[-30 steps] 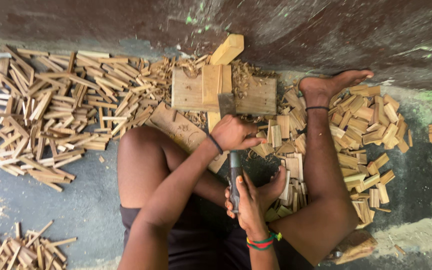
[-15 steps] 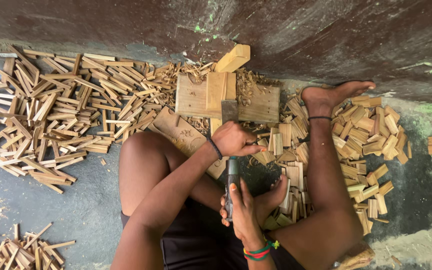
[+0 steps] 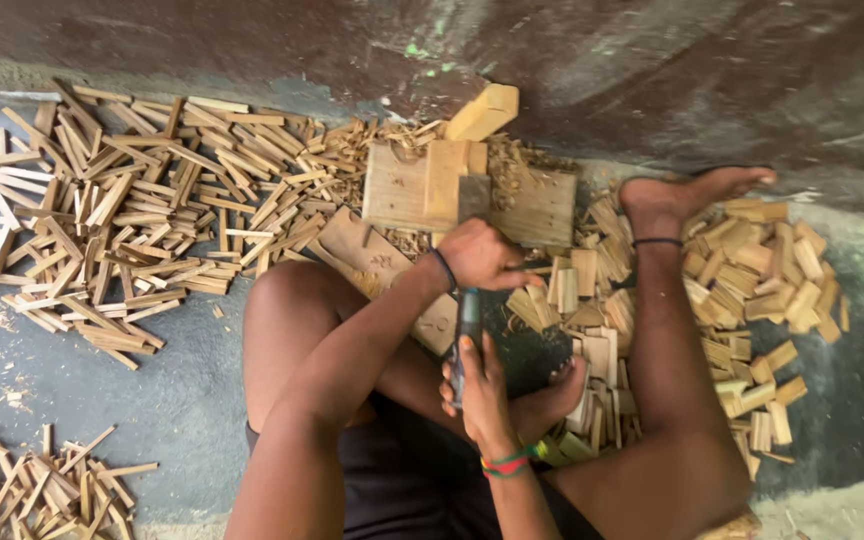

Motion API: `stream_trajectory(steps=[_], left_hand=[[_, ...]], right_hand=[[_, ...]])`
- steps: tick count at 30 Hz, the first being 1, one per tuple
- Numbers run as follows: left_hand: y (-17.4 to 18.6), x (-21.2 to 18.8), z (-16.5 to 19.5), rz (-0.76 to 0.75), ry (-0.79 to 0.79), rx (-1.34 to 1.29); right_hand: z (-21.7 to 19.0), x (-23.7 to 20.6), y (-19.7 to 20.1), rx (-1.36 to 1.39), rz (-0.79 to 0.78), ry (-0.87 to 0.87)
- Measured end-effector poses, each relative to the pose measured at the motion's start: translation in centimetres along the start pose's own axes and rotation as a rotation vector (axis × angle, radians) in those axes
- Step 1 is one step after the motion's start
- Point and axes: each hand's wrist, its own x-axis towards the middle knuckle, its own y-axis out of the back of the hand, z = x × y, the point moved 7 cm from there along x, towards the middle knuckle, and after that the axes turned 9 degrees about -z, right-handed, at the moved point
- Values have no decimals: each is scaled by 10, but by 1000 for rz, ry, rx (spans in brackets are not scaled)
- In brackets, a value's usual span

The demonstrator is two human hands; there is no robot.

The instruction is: The person sits on the floor and uses a chisel and mallet to carve a small wooden block placed on a larger wooden base. They repeatedly strike the chisel to remove wood shavings, occasionally adjusting the block's position.

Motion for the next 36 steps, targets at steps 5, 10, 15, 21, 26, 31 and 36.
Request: stream_trajectory(steps=[5,10,15,21,26,31,36], left_hand=[[36,52,-25,-87,59,131],[34,37,-29,-150,146,217],[42,21,-15,59,56,118],[52,14,2,78,81,59],[61,9,26,175,-42,-7],[12,26,43,31,-6,-3],[-49,22,53,22,-85,-56]], right_hand=[[-44,28,-6,-127,-8,62],[-32,31,-12,-42,-3,50],[-26,33,-10,-39,-25,162],[-43,19,-3,-2,-74,122],[-37,-10,3,98,-99,188],[-14,-22,37,149,-21,133],[13,-33,78,-171,184,51]])
